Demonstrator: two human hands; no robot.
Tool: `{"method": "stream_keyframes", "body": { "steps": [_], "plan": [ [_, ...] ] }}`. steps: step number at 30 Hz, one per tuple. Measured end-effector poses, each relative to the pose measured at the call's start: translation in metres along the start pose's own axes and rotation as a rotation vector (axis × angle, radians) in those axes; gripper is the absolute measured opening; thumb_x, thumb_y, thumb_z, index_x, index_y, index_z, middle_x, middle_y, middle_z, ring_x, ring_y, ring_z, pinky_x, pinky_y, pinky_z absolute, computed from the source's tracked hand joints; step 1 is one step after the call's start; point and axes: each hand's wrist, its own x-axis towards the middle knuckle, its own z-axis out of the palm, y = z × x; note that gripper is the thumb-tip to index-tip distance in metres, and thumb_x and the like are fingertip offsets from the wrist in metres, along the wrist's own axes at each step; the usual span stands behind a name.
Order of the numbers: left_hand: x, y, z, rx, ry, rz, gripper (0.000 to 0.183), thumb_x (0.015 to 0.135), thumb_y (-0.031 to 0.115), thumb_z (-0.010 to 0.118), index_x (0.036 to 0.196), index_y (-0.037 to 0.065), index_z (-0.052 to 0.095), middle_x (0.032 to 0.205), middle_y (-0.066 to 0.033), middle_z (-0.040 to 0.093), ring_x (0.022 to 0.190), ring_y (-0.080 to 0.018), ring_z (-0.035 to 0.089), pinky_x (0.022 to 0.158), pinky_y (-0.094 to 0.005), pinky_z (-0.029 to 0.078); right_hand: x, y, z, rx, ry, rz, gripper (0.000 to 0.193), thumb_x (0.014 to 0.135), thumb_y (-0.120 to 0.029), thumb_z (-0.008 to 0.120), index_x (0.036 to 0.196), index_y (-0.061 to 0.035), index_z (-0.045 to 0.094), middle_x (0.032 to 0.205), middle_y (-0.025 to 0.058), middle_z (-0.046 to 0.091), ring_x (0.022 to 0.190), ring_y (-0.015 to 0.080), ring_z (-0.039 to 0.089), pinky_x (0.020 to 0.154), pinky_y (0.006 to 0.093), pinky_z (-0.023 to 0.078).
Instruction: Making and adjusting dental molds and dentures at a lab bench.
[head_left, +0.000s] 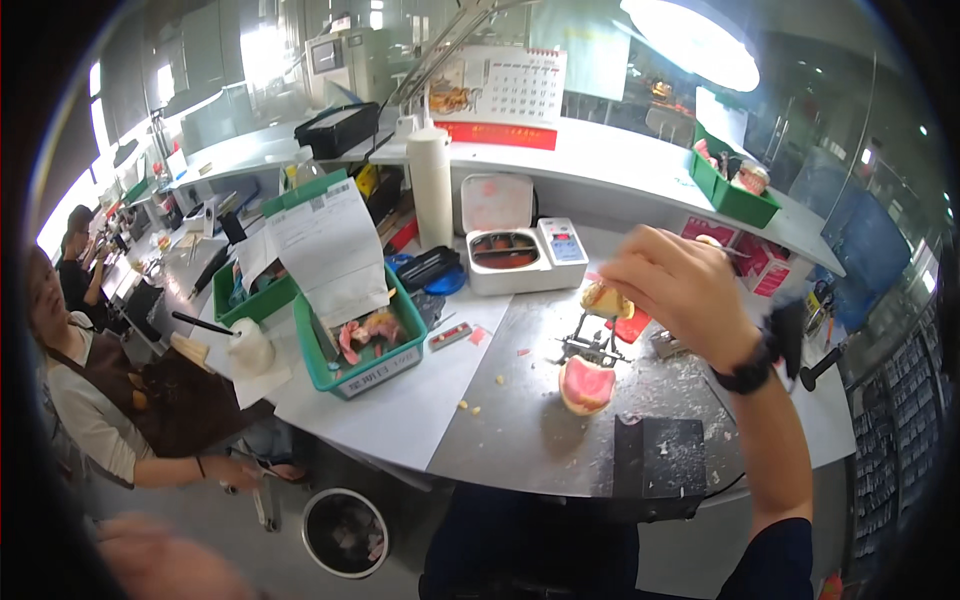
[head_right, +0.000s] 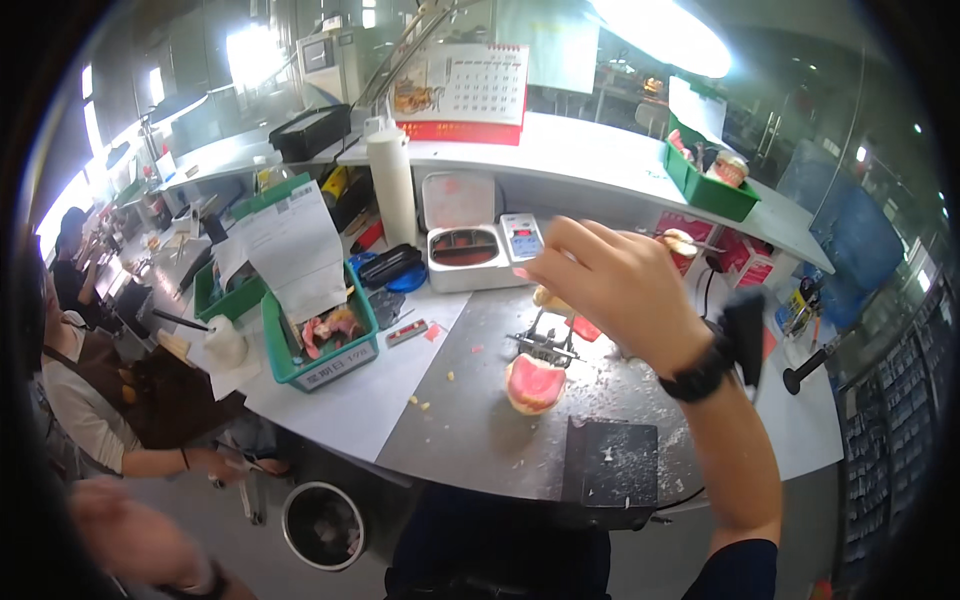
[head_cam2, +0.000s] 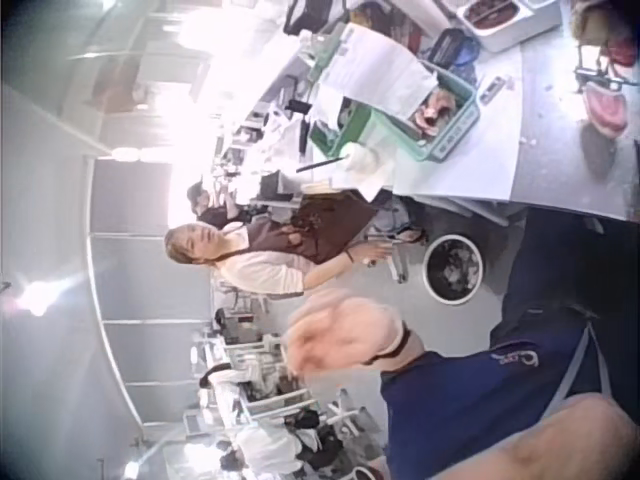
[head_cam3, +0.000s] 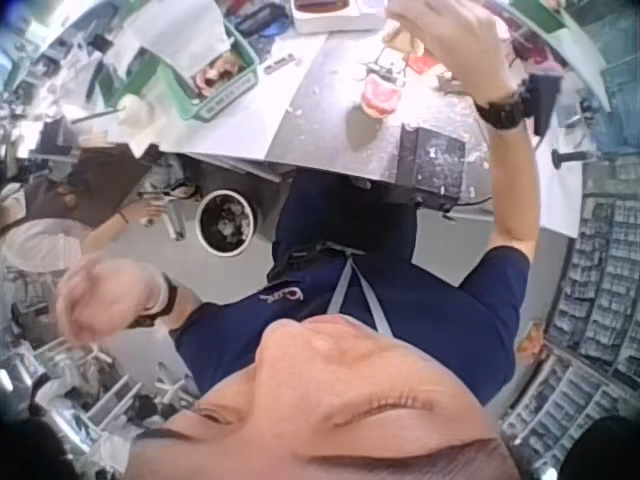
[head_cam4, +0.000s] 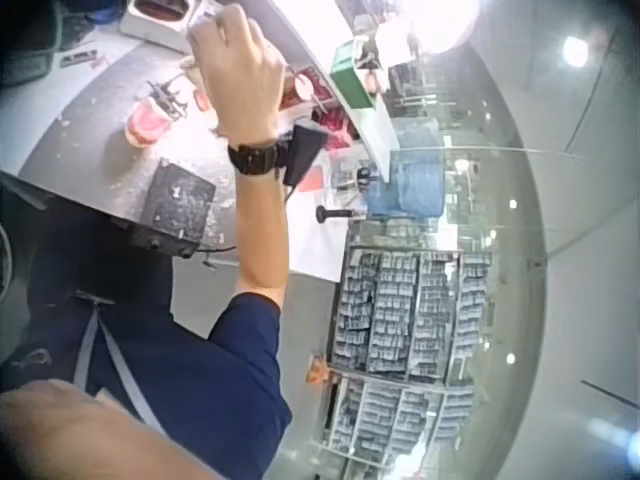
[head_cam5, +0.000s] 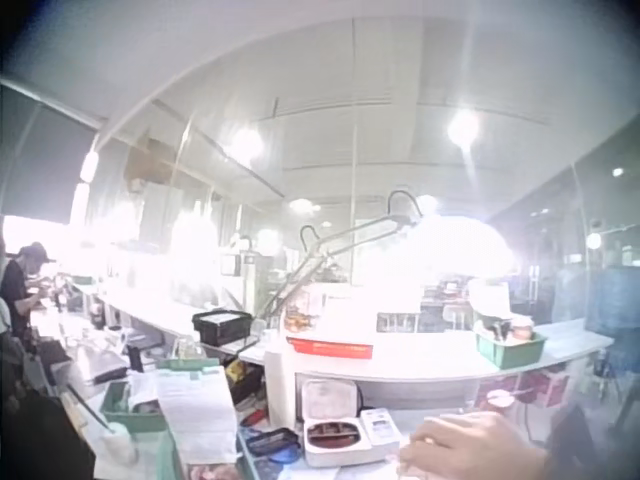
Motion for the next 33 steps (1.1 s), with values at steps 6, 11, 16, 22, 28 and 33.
{"method": "stream_keyframes", "body": {
  "steps": [6,11,16,22,28,33],
  "plan": [
    [-0.134,-0.041,0.155,-0.026,-0.181,-0.773,0.013,0.096,0.001,0.058,0.105,-0.002,0.068,0.077,-0.0099,0.069,0.062,-0.0166,0.065,0.060,-0.0274,0.052,0.027,0.055,0.119,0.212,-0.339,0.134,0.011,0.088,-0.020,0.065,0.083,-0.0103,0.068,0.091,0.0064,0.060,0.083,0.0259,0.068,0.072,0.0397,0.055],
    [-0.142,-0.041,0.190,-0.207,-0.157,-1.091,0.016,0.102,0.005,0.055,0.101,-0.001,0.070,0.062,-0.0039,0.062,0.052,-0.0070,0.057,0.047,-0.0214,0.042,0.033,0.049,0.189,0.206,-0.470,0.252,0.013,0.083,-0.022,0.069,0.078,-0.0103,0.071,0.091,0.0064,0.065,0.083,0.0274,0.069,0.073,0.0402,0.055],
    [-0.156,-0.043,0.185,-0.285,-0.099,-1.098,0.034,0.104,0.015,0.053,0.077,-0.002,0.064,0.056,-0.0027,0.058,0.045,-0.0066,0.053,0.044,-0.0208,0.037,0.030,0.050,0.211,0.241,-0.505,0.280,0.013,0.081,-0.023,0.070,0.080,-0.0107,0.073,0.091,0.0060,0.066,0.081,0.0273,0.069,0.073,0.0408,0.055],
    [-0.147,-0.042,0.189,-0.287,-0.115,-1.225,0.047,0.107,0.023,0.048,0.069,-0.002,0.061,0.049,-0.0021,0.053,0.043,-0.0072,0.052,0.043,-0.0212,0.035,0.024,0.059,0.216,0.180,-0.494,0.286,0.013,0.081,-0.025,0.071,0.083,-0.0127,0.074,0.092,0.0051,0.067,0.086,0.0263,0.069,0.074,0.0402,0.055],
    [-0.145,-0.047,0.182,-0.203,-0.180,-1.217,0.051,0.109,0.025,0.040,0.070,0.001,0.061,0.049,-0.0024,0.053,0.043,-0.0085,0.051,0.043,-0.0236,0.038,0.036,0.049,0.217,0.209,-0.475,0.238,0.016,0.082,-0.026,0.069,0.088,-0.0121,0.074,0.093,0.0061,0.065,0.090,0.0269,0.067,0.074,0.0414,0.054],
    [-0.133,-0.044,0.186,-0.200,-0.256,-1.165,0.039,0.109,0.024,0.039,0.091,0.004,0.067,0.051,-0.0003,0.052,0.045,-0.0083,0.050,0.047,-0.0242,0.040,0.023,0.057,0.194,0.297,-0.364,0.255,0.016,0.077,-0.023,0.076,0.079,-0.0078,0.071,0.086,0.0086,0.061,0.082,0.0299,0.064,0.073,0.0414,0.052]
  ]
}}
